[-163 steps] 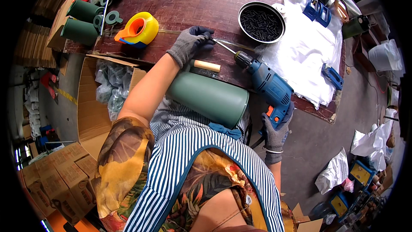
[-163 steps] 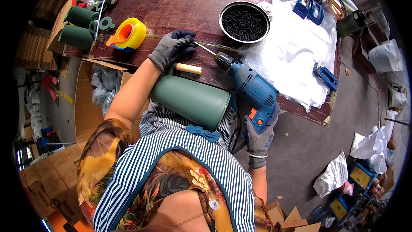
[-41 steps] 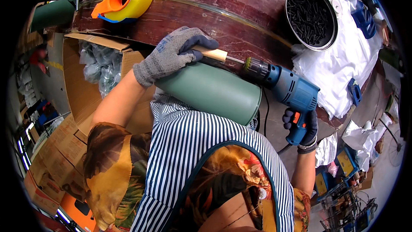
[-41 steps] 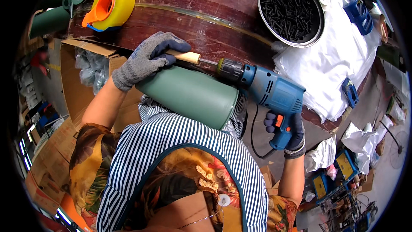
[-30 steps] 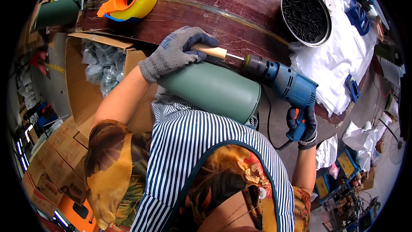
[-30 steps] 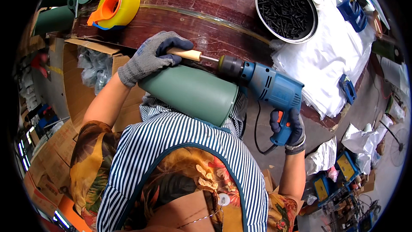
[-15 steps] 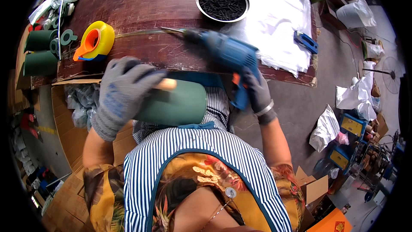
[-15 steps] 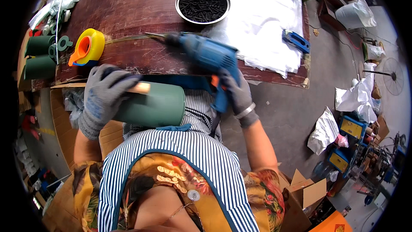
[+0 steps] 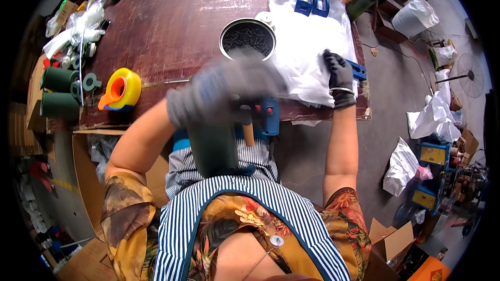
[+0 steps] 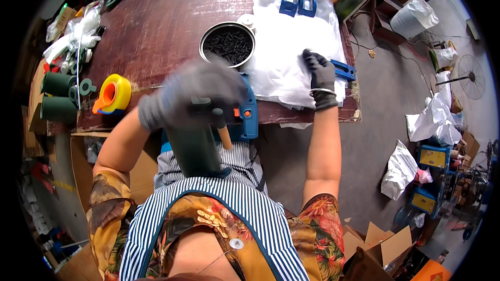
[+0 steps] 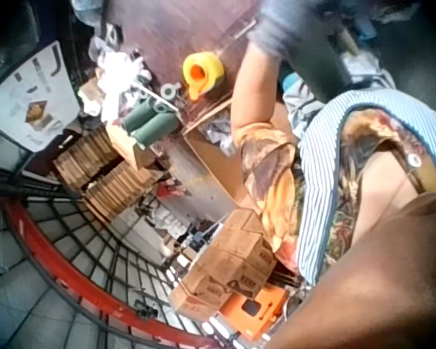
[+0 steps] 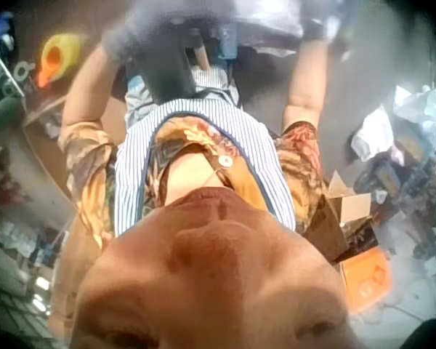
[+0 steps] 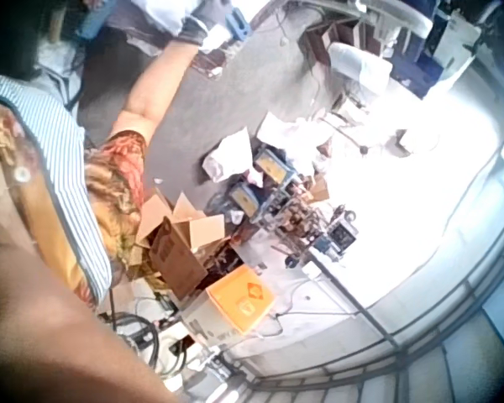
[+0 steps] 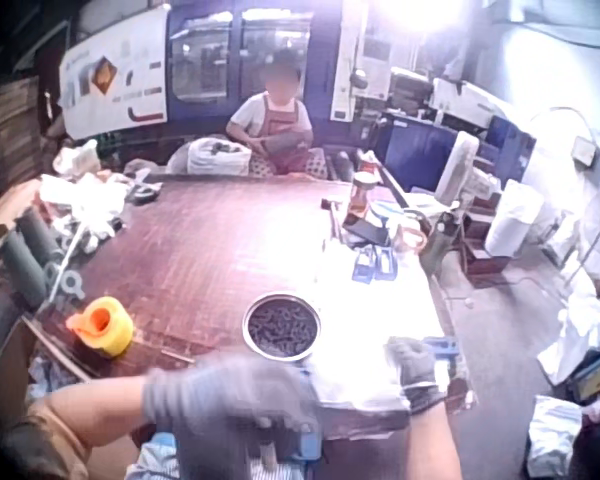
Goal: The person assembles multiple green plastic sprayers by attaching a wooden handle and a screw with a drill, then placing each completed sprayer into a plastic bag and then into a cardboard box.
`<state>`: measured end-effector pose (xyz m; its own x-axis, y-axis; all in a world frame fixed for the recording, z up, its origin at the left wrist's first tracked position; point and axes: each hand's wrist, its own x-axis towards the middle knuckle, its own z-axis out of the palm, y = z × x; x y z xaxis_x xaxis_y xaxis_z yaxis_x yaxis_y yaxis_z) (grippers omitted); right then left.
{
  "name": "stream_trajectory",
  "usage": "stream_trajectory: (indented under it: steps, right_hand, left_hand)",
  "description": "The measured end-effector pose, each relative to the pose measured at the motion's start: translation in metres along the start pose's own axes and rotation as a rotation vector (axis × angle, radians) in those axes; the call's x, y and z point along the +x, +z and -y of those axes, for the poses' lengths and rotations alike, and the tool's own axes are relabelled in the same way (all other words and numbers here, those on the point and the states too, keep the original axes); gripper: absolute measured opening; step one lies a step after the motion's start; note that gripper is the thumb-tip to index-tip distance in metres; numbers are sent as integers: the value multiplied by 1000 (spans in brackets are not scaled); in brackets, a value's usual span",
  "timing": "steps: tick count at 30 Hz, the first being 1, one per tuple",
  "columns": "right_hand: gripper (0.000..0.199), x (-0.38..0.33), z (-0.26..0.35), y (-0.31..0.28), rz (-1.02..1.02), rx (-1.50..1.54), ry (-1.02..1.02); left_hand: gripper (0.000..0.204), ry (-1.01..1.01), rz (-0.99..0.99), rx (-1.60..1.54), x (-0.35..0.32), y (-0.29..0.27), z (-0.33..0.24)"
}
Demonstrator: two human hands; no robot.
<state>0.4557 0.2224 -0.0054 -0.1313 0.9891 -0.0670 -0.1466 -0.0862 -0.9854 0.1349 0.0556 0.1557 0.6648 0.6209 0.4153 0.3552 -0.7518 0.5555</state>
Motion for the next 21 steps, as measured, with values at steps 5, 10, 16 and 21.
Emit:
stream_trajectory:
  steps: [5,10,16,21]
  right_hand:
    - [30,21,-15,34,163,65,-132]
    - [18,52,2,55,217,896,175]
    - [25,4,18,67,285,906,113]
    - [30,-35,31,114,434,546,-86]
  left_hand:
    - [38,-470,167,-5,45,23,126]
    - [15,-727,-180,-250,89,43,189]
    - [95,-751,-429,605,58,33,172]
    - [90,-276,-298,992,45,11,129]
